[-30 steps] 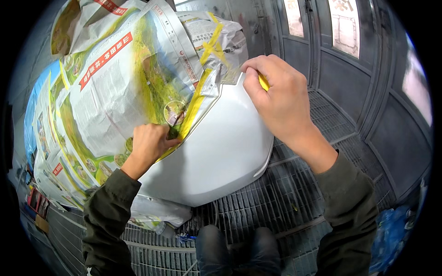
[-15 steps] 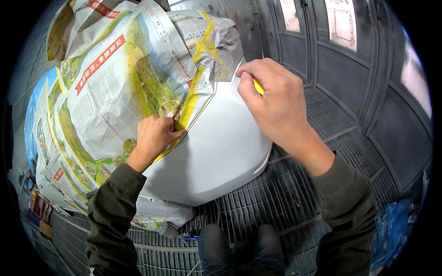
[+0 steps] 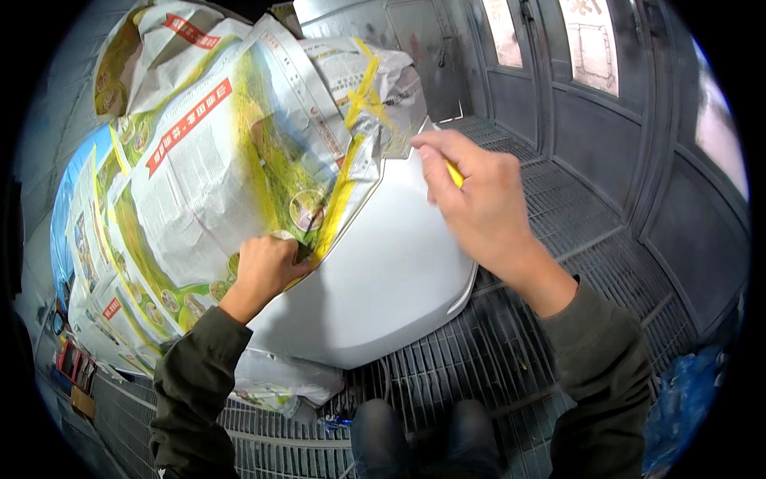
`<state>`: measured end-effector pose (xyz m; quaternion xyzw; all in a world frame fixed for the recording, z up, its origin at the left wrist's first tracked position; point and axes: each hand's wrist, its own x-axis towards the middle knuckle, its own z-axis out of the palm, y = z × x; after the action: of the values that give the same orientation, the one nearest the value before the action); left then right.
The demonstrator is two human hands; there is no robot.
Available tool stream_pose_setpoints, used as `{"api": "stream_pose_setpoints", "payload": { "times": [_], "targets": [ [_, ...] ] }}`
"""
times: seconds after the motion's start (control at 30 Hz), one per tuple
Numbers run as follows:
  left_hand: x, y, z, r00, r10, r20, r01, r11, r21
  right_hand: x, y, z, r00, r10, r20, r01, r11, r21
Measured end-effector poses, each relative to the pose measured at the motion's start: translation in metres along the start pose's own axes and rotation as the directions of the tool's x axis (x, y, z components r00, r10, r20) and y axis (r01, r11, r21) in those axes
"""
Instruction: The person uses a spray gun to apply white paint to the rear of a car in a paint booth. They then remove newspaper and masking tape from the painted surface and reapply masking tape to secure newspaper over the rear window and trunk area.
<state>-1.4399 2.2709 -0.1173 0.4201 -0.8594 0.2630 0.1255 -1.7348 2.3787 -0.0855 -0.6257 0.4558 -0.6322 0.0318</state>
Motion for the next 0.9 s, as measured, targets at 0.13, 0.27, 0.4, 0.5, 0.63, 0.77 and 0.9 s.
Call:
{"api": "stream_pose_setpoints", "payload": {
  "times": [0.13, 0.27, 0.4, 0.5, 0.63, 0.77, 0.9],
  "targets": [
    [0.014, -0.006, -0.049, 0.997, 0.034, -0.071, -0.066, 0.840, -0.538, 0.005, 0.002, 0.027, 0.994, -0.067, 0.082, 0.045, 0.969, 0.244],
    [0.057, 0.032, -0.061, 0.994, -0.099, 0.044, 0.056, 0.129, -0.990, 0.011, 0.001, 0.054, 0.976, 0.039, 0.214, -0.115, 0.928, 0.354],
    [0.087, 0.037, -0.064, 0.976, -0.209, 0.069, 0.087, 0.081, -0.993, 0.021, 0.011, 0.080, 0.992, -0.013, 0.122, -0.034, 0.927, 0.374],
    [0.115, 0.003, -0.062, 0.953, -0.288, -0.099, 0.022, 0.391, -0.920, 0.020, -0.005, 0.081, 0.930, 0.211, 0.301, -0.354, 0.733, 0.580],
    [0.163, -0.059, -0.069, 0.821, -0.426, -0.379, -0.009, 0.655, -0.756, -0.004, -0.012, 0.078, 0.711, 0.370, 0.598, -0.696, 0.496, 0.519],
    [0.204, -0.074, -0.084, 0.775, -0.372, -0.510, -0.090, 0.735, -0.672, -0.004, -0.009, 0.058, 0.608, 0.381, 0.696, -0.785, 0.418, 0.457],
    [0.238, -0.071, -0.080, 0.731, -0.440, -0.521, -0.059, 0.720, -0.692, 0.020, -0.006, 0.047, 0.715, 0.397, 0.575, -0.699, 0.418, 0.581]
  ]
}}
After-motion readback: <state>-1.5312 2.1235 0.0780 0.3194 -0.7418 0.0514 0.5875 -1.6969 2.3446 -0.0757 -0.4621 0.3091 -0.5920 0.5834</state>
